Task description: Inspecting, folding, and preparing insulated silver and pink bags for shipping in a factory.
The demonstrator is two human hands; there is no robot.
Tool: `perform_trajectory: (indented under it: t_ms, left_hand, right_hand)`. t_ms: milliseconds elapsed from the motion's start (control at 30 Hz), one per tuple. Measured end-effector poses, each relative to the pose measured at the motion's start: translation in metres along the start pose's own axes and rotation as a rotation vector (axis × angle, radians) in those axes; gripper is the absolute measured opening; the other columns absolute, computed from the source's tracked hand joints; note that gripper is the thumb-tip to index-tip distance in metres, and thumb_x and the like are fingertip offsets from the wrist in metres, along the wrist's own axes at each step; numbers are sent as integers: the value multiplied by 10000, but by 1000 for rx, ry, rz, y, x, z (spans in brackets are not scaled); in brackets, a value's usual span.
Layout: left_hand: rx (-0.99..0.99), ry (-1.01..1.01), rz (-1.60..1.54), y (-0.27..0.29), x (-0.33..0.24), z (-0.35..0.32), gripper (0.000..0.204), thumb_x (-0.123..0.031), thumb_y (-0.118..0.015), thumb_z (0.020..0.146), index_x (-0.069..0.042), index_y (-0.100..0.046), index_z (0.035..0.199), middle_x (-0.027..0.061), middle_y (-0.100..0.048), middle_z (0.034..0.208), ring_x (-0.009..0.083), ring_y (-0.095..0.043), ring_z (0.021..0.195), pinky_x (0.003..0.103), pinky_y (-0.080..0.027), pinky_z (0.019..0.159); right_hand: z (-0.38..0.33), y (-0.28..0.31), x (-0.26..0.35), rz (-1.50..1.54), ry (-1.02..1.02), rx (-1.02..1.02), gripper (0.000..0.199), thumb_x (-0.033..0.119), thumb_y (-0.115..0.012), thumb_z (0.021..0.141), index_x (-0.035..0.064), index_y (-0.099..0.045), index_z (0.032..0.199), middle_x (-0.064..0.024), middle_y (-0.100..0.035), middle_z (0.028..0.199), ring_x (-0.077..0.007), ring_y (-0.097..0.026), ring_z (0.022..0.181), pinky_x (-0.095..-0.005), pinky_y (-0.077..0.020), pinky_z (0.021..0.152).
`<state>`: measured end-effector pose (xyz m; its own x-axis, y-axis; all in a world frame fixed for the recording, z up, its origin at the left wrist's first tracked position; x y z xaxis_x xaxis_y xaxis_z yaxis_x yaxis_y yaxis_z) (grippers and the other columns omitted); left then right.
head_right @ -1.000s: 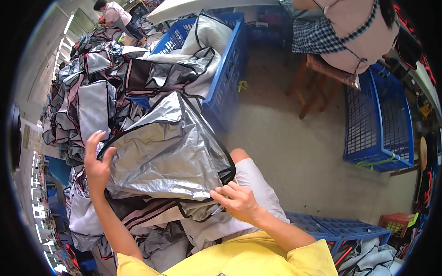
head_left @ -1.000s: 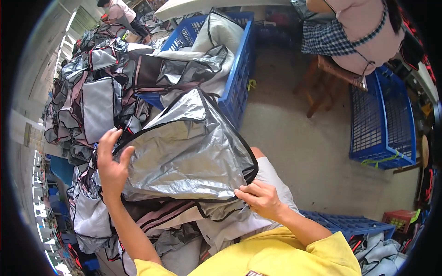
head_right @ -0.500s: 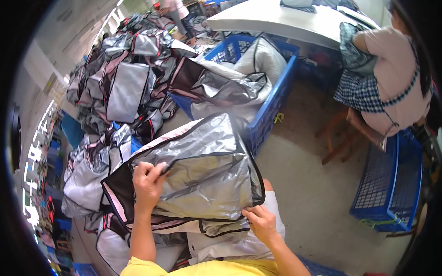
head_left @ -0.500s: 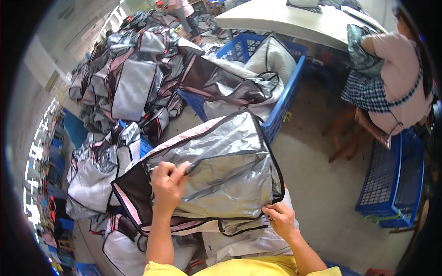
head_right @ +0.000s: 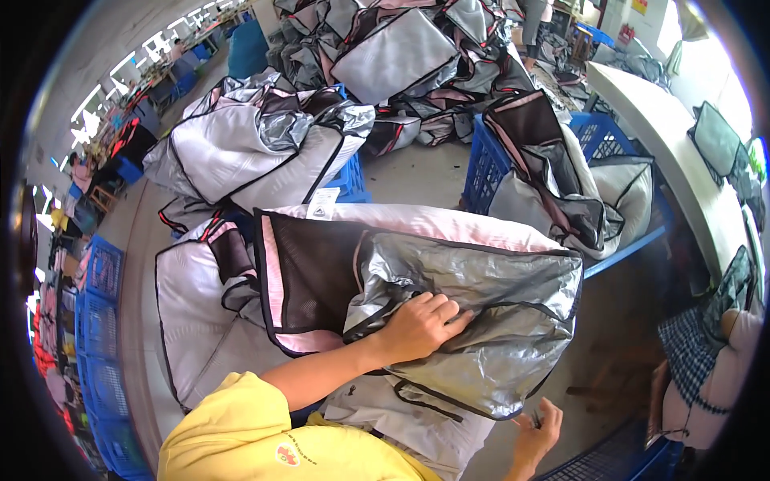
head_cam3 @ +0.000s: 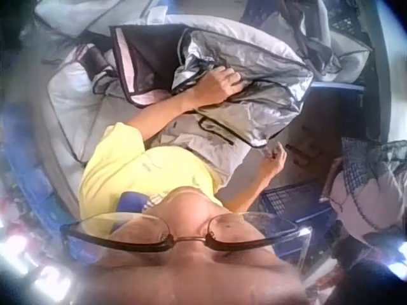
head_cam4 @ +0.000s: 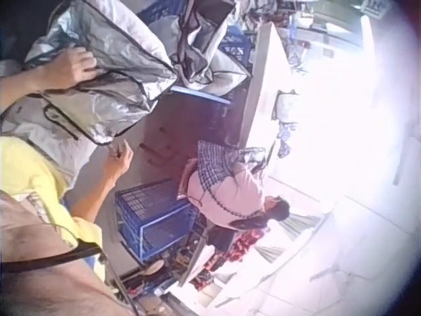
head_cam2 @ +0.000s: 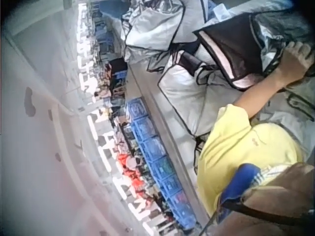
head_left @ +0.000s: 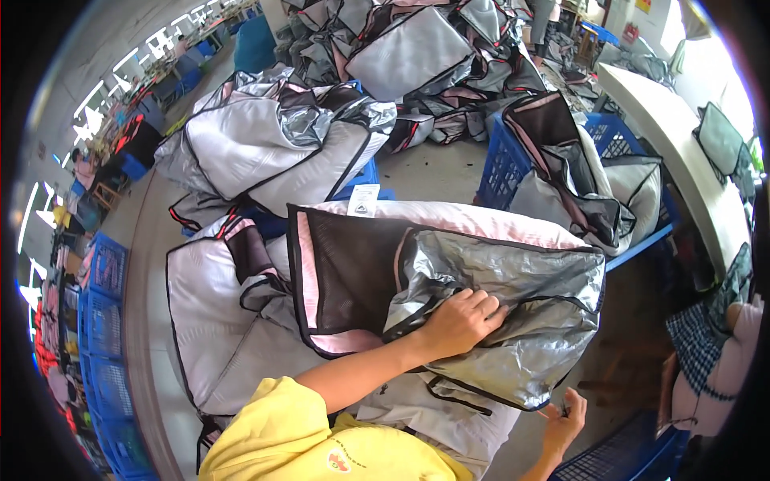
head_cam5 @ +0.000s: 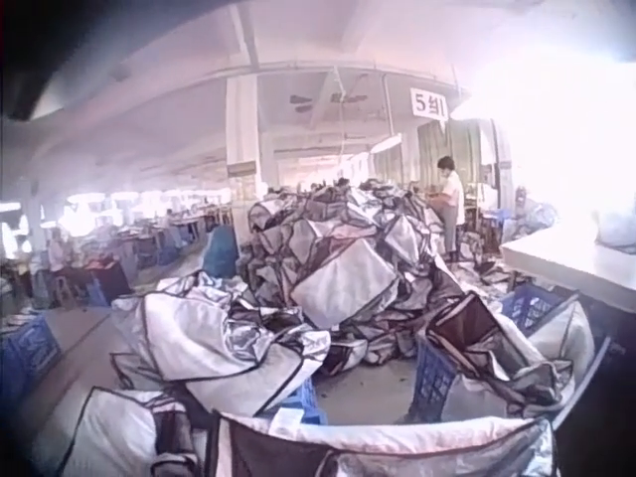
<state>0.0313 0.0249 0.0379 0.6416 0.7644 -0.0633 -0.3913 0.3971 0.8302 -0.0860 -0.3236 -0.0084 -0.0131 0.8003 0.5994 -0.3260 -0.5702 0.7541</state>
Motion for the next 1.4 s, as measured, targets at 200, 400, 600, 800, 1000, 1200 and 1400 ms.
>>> perform_trajectory:
  t_ms: [200, 400, 600, 800, 1000, 1200, 1400]
  left_hand:
    - [-5, 60, -43, 7, 2, -8, 318, -190, -612, 906, -63, -738, 1170, 49, -615, 992, 227, -620, 940, 348, -500, 773]
    - [-56, 28, -105, 2, -11, -9, 284, -202, -608, 906, -42, -731, 1106, 57, -625, 1046, 222, -597, 1011, 355, -482, 824]
    - [-99, 37, -118, 5, -12, -10, 175, -194, -622, 903, -57, -724, 942, 58, -622, 999, 234, -603, 980, 368, -486, 819]
    - [48, 21, -135, 22, -4, -12, 216, -189, -631, 879, -57, -737, 1013, 50, -594, 916, 230, -607, 893, 367, -483, 736]
    - [120, -58, -67, 18, -16, -12, 354, -151, -637, 855, -87, -769, 1177, 36, -483, 802, 233, -554, 772, 378, -445, 658]
    - [173, -93, -26, 18, -25, -27, 341, -117, -671, 829, -118, -793, 1148, 45, -472, 790, 246, -546, 729, 388, -430, 634]
    - [360, 0, -85, 38, -35, -1, 314, -123, -737, 820, -112, -792, 1129, 60, -542, 837, 269, -594, 765, 404, -467, 676]
  right_hand:
    - [57, 13, -4, 4, -11, 22, 461, 63, -841, 821, 45, -712, 1263, -23, -684, 1006, -154, -624, 894, -292, -470, 743]
    - [134, 11, -32, 282, 61, -200, 381, 318, -634, 1103, 15, -705, 1323, -33, -715, 1040, -89, -592, 851, -246, -486, 764]
    - [198, -19, 14, 437, -230, -97, 529, 353, -686, 1067, -64, -620, 1386, -95, -680, 1201, -191, -618, 1078, -331, -494, 988]
    - [196, -51, 100, 399, -193, 1, 437, 223, -813, 973, -33, -687, 1303, -86, -725, 1079, -145, -649, 948, -310, -544, 845]
    - [164, -58, 73, 771, -239, 25, 615, 93, -792, 973, -63, -483, 1482, -92, -701, 1210, -129, -667, 1067, -280, -552, 935]
    - [123, -62, 67, 941, -319, -19, 632, 55, -783, 966, -46, -453, 1494, -74, -674, 1254, -126, -647, 1103, -279, -528, 994]
    - [93, -75, 55, 1062, -373, -79, 624, 20, -753, 975, -54, -437, 1508, -82, -663, 1302, -125, -644, 1147, -273, -515, 1016]
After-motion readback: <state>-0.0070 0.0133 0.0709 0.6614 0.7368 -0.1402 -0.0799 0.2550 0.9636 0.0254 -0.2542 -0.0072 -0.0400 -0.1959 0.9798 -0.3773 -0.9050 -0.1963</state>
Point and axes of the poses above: each hand's wrist, its own z-axis towards the middle knuckle, its own y-axis out of the back of the hand, x = y × z, the point moved 3 cm from there along z, towards the middle knuckle
